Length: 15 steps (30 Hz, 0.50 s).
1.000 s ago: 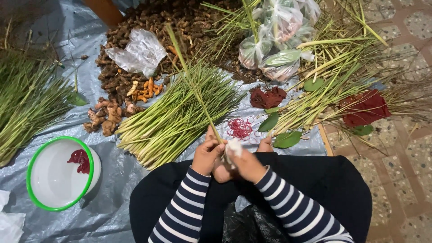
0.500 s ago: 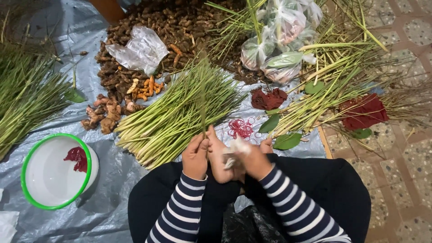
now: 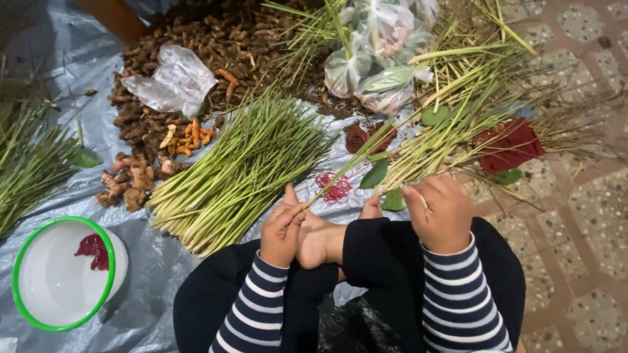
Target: Cleaning individual lemongrass stalks by wiping them with a cloth and sorting them into a pile.
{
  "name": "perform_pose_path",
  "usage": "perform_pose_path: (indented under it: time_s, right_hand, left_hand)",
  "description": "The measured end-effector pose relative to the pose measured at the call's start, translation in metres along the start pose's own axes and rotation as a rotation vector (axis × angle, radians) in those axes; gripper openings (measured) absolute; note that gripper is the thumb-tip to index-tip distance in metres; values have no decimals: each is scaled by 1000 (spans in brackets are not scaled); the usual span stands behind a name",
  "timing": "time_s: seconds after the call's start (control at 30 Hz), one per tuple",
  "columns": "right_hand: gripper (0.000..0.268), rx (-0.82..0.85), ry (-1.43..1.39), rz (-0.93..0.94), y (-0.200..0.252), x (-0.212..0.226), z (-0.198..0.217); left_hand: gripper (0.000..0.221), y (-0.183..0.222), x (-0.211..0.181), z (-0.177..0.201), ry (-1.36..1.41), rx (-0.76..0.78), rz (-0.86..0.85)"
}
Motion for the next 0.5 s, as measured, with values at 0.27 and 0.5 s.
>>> perform_pose_path:
  time_s: [0.27,0.5]
  right_hand:
    - [18,-191,-168,179,-12,33,13]
    - [5,-223,-227,228,-14,41,18]
  left_hand:
    - [21,3,8,-14,-48,95,74]
    - [22,6,17,-14,-52,119,75]
Point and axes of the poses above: each hand's wrist, its own y-axis away from the middle knuckle, its own z-axis out of the back of the hand, x = y × z, the point moved 8 cm from there along -y, towards the middle knuckle, and after that the axes turned 11 degrees about x, right-handed, at the moved point
